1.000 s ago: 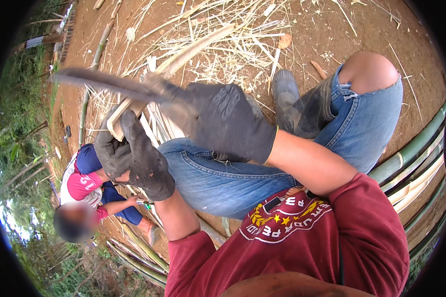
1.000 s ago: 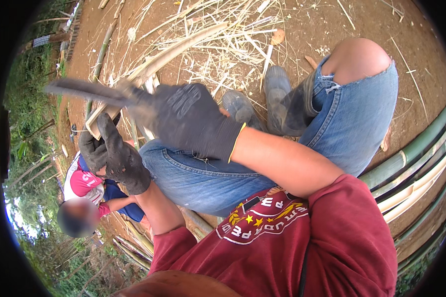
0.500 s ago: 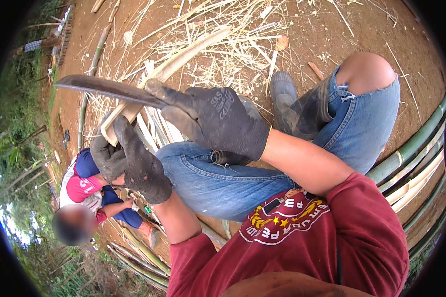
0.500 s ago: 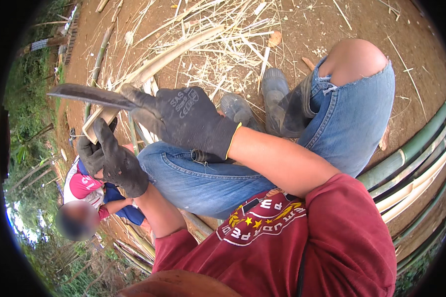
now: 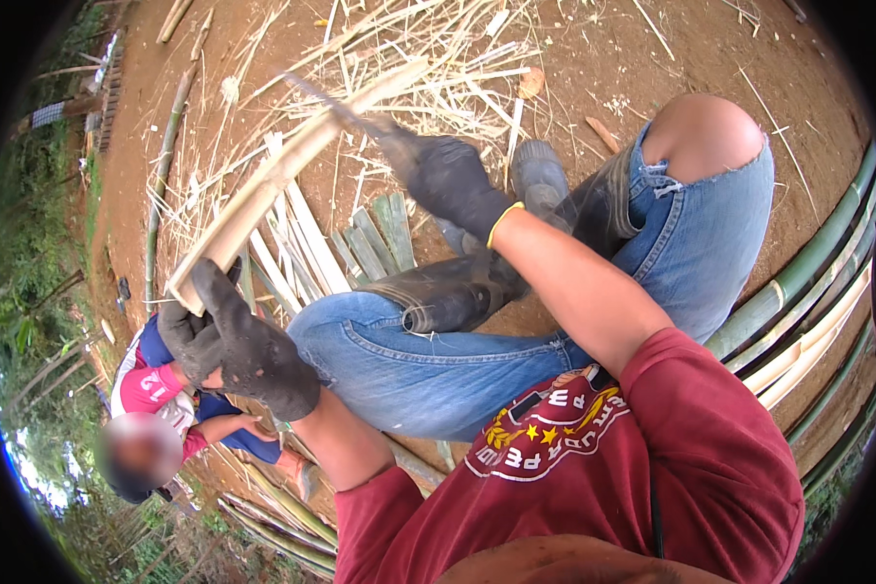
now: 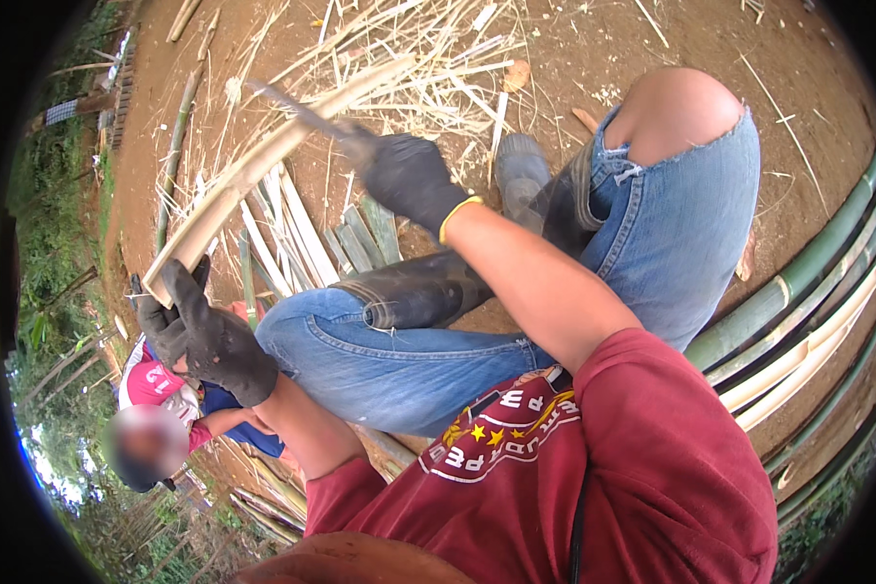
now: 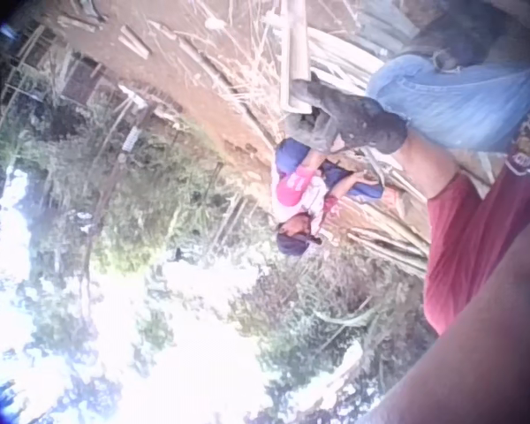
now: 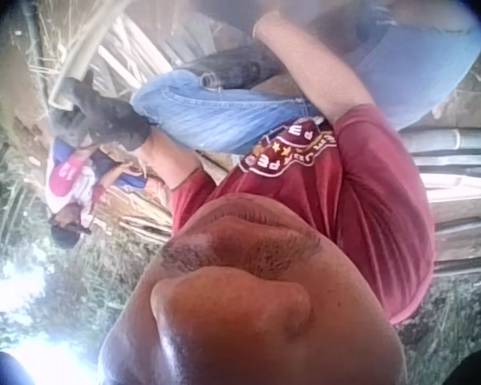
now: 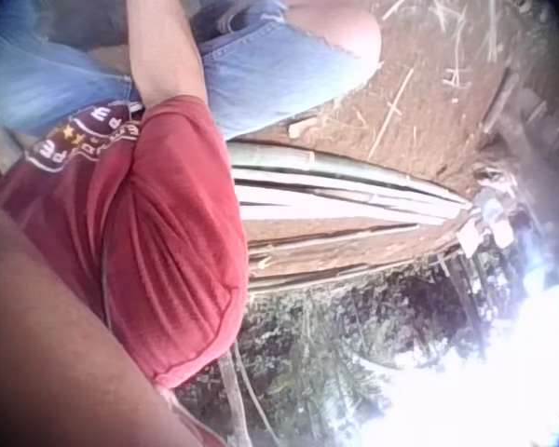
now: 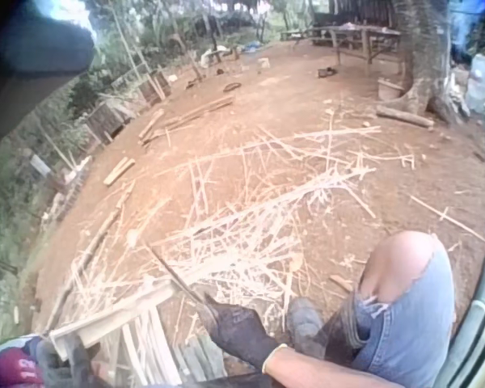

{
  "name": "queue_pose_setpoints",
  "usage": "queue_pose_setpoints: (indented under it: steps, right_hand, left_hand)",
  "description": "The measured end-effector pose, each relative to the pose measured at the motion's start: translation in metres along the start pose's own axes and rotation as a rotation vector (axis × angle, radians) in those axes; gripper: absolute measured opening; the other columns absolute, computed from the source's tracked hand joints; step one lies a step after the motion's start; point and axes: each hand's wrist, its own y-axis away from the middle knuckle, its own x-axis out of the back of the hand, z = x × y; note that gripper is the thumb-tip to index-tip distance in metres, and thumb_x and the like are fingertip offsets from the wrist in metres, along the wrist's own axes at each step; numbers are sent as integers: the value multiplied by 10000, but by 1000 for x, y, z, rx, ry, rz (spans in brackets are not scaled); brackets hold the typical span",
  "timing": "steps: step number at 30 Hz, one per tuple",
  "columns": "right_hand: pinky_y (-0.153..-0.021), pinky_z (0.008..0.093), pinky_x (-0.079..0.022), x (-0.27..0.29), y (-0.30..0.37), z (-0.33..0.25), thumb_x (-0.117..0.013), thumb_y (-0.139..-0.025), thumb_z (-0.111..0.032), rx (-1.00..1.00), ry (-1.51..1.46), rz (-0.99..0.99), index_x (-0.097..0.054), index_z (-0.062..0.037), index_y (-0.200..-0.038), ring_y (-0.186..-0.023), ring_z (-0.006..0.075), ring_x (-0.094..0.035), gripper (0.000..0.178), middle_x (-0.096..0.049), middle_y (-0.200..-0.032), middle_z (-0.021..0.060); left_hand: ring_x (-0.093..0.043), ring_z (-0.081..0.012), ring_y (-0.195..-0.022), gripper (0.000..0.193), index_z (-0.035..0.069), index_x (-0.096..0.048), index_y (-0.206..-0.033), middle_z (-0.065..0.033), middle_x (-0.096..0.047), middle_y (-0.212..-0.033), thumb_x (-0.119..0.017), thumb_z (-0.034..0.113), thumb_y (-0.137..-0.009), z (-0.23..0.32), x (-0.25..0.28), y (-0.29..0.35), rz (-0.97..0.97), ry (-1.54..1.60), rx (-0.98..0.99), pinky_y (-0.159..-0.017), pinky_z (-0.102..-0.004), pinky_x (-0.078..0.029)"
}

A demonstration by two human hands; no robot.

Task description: The person sits on the ground and uses a large knife to split long bamboo poles into thin strips. They hold the bamboo with one hand and strike it with the knife in the other, creating a pile of processed bamboo slats.

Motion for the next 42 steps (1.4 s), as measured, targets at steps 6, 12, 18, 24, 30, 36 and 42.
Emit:
queue_pose_setpoints:
  steps: [6,12,18,24,30,36,42]
  right_hand:
    - [-692,472,-548,-8,-11,8,-325,-1015,-452,-242,64,-242,-484,-153,-1394,-736,343,-683,509,-687,-801,177]
    - [-857,474,-518,-22,-31,77,-237,-1021,-450,-413,-2,-183,-581,-92,-1267,-958,353,-667,554,-695,-1055,167]
    - [-772,484,-536,-19,-25,11,-276,-1017,-447,-373,-137,-168,-603,-124,-1231,-822,380,-677,507,-694,-882,214]
    - [-840,478,-524,-52,-27,96,-229,-1018,-466,-567,-24,-224,-570,-113,-1289,-933,370,-675,560,-696,-998,209]
    - [-868,482,-515,-54,-52,115,-240,-1013,-461,-562,3,-282,-582,-100,-1274,-952,367,-670,563,-695,-1028,197]
    - [-886,481,-507,-76,-44,120,-275,-1005,-459,-702,-80,-270,-571,-108,-1308,-981,363,-663,551,-689,-1048,204]
    - [-905,479,-500,-75,-77,140,-261,-1010,-439,-630,19,-244,-579,-82,-1264,-1009,358,-657,542,-687,-1075,192]
  left_hand:
    - [-629,-256,-925,261,-90,-614,-1181,-165,-575,-1050,-549,29,-958,-20,21,0,-47,-168,35,-774,-355,-522]
    - [-675,-323,-1003,423,50,-597,-1282,-199,-531,-1195,-469,-110,-912,-44,44,-6,-221,-735,-413,-826,-364,-609]
    - [-692,-329,-936,353,75,-598,-1270,-187,-535,-1148,-529,-46,-945,-45,42,-3,-130,-603,-177,-776,-361,-629]
    - [-697,-288,-869,239,-39,-608,-1173,-157,-544,-1099,-577,18,-944,-38,39,-7,-95,-576,-167,-727,-337,-630]
    - [-693,-255,-851,261,-48,-598,-1190,-146,-561,-1046,-594,53,-949,-31,27,-7,-6,-418,-19,-720,-309,-620]
    - [-686,-296,-918,350,62,-605,-1269,-171,-544,-1133,-534,-47,-945,-44,42,-10,-159,-884,-429,-775,-329,-611]
    - [-656,-378,-1025,331,81,-611,-1269,-263,-548,-1305,-531,22,-953,-45,47,-9,-149,-918,-429,-786,-409,-556]
